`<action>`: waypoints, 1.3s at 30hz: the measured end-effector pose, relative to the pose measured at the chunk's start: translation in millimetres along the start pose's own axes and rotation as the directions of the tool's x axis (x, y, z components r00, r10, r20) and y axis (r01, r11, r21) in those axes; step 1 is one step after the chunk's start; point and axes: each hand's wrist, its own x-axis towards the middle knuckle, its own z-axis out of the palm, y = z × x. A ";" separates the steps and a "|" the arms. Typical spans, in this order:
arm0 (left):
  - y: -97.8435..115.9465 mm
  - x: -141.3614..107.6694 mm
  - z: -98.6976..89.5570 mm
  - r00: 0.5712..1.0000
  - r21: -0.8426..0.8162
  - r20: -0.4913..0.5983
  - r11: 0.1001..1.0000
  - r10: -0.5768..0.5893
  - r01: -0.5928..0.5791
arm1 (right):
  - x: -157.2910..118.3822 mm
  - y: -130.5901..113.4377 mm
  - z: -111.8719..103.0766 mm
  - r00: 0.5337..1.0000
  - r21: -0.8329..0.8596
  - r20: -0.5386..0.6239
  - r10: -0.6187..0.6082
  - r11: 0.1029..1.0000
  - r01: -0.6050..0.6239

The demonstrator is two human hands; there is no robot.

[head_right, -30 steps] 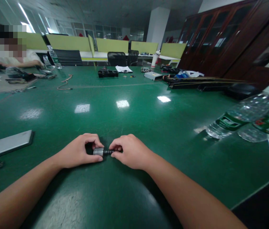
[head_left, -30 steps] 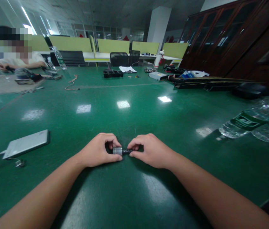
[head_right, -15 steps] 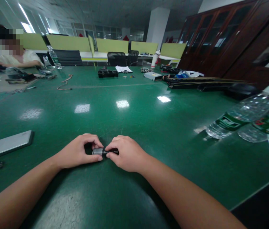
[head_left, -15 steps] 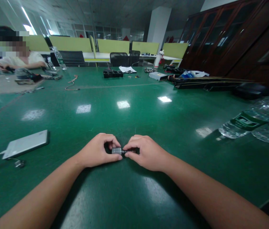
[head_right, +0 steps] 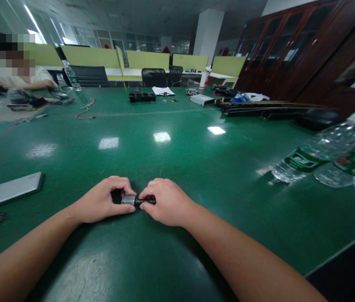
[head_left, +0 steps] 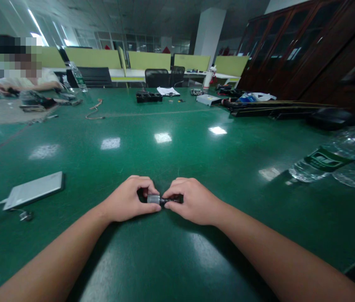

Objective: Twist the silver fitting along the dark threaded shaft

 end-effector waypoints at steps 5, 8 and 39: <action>0.6 -0.8 -0.5 1.000 0.003 -0.005 1.000 -0.005 0.005 | -0.5 -1.2 -3.1 1.000 -0.004 0.011 0.007 1.000 -0.007; -0.1 -1.4 -0.3 1.000 0.003 0.000 1.000 -0.007 0.007 | -0.9 -1.1 -4.8 1.000 -0.010 0.024 0.010 1.000 -0.009; -0.7 -1.9 0.8 0.999 -0.007 -0.002 0.999 -0.032 0.032 | -13.0 11.2 -34.8 0.921 -0.085 0.121 0.370 0.929 -0.361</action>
